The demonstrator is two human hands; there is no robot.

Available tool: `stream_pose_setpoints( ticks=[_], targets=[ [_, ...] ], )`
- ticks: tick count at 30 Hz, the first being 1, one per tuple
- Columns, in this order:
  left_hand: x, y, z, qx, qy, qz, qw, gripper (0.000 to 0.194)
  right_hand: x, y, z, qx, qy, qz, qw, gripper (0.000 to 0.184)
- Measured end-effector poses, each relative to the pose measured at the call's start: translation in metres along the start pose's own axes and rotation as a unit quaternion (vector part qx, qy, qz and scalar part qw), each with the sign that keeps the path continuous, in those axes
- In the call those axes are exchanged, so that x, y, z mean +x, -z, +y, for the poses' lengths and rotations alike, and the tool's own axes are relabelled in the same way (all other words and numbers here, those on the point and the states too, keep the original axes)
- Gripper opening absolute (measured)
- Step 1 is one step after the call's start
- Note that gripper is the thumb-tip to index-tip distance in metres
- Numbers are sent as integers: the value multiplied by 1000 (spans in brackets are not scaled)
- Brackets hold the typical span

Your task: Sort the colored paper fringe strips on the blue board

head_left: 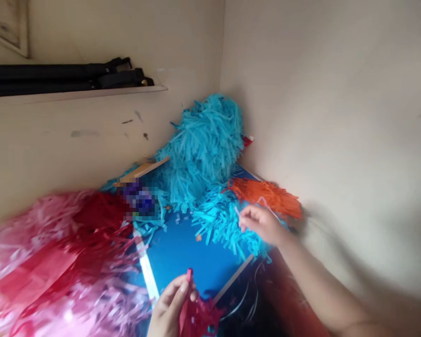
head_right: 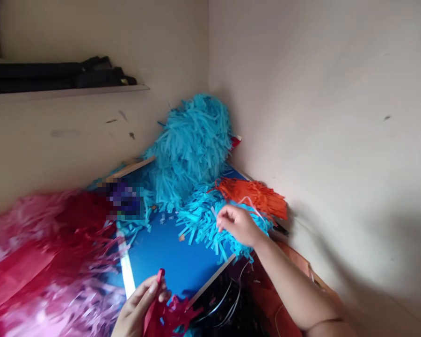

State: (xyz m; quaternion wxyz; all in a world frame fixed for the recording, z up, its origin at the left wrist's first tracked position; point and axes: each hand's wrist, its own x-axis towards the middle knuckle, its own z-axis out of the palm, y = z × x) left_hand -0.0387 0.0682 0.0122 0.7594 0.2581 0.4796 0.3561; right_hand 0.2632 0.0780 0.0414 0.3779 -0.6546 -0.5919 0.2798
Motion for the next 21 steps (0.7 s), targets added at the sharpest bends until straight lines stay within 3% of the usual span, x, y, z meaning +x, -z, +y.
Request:
stream_pose_setpoints(
  ticks=[2, 4, 8, 11, 21],
  targets=[
    [-3, -4, 3, -61, 27, -1, 998, 39, -27, -40, -29, 138, -2, -64, 988, 14],
    [-5, -4, 5, -101, 51, 12, 993, 42, -46, -76, -49, 196, -28, -95, 975, 15],
    [-8, 5, 5, -131, 48, 23, 990, 46, -56, -121, -60, 255, -85, -123, 955, 19],
    [-9, 11, 4, -145, 31, 4, 989, 39, -51, -133, -59, 254, -85, -132, 954, 18],
    [-9, 18, 4, -131, 15, -18, 991, 36, -48, -139, -67, 236, -78, -165, 954, 16]
  ],
)
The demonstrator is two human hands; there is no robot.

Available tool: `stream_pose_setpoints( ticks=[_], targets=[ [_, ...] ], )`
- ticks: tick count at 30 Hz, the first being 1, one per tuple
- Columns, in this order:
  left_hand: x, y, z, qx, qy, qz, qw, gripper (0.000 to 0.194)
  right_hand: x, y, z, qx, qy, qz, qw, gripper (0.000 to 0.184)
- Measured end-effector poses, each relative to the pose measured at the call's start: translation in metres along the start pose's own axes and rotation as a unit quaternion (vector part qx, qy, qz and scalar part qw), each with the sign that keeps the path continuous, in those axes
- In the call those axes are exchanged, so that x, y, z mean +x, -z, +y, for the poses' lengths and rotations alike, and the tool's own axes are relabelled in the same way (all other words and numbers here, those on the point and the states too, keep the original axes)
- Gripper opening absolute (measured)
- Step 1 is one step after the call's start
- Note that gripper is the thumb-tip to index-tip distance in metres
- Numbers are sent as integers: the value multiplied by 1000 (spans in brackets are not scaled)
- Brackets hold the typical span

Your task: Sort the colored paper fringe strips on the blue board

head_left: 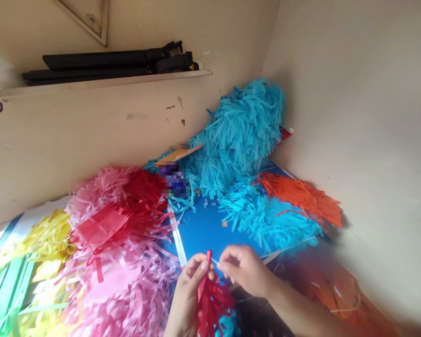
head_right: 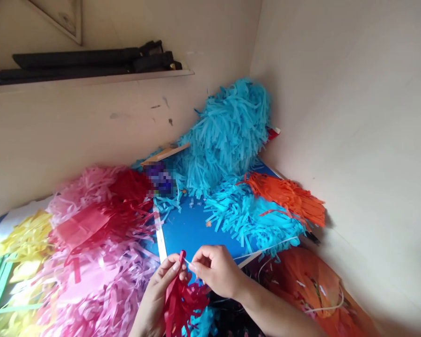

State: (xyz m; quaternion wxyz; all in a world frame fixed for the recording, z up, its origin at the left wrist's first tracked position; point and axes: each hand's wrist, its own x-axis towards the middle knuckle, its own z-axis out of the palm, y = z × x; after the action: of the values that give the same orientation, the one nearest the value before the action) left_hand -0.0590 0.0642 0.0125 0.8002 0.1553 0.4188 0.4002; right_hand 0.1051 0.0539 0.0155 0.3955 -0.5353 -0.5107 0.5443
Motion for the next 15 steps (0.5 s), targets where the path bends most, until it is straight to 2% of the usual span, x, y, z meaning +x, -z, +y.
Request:
stream_pose_setpoints(
  ticks=[4, 7, 8, 10, 11, 13, 15],
  targets=[
    [-1, 0, -3, 57, -14, -1, 998, 36, 4, 0, 3, -7, -15, -4, 1000, 18],
    [1, 1, -7, 122, -74, 3, 990, 36, 5, 4, 3, 30, -22, -17, 999, 14],
    [2, 2, -9, 153, -103, 2, 983, 34, 4, 5, 3, 52, -20, -27, 998, 17],
    [4, 5, -12, 233, -167, 5, 958, 30, 3, 7, 1, 75, -13, -49, 996, 33],
    [5, 7, -13, 280, -200, 10, 939, 28, 2, 7, 1, 67, -10, -59, 996, 34],
    [3, 10, -14, 374, -257, 29, 891, 23, 0, 8, -1, 24, -3, -62, 998, 20],
    [0, 12, -15, 443, -289, 34, 848, 17, -1, 8, -1, -29, 9, -40, 999, 8]
  ],
)
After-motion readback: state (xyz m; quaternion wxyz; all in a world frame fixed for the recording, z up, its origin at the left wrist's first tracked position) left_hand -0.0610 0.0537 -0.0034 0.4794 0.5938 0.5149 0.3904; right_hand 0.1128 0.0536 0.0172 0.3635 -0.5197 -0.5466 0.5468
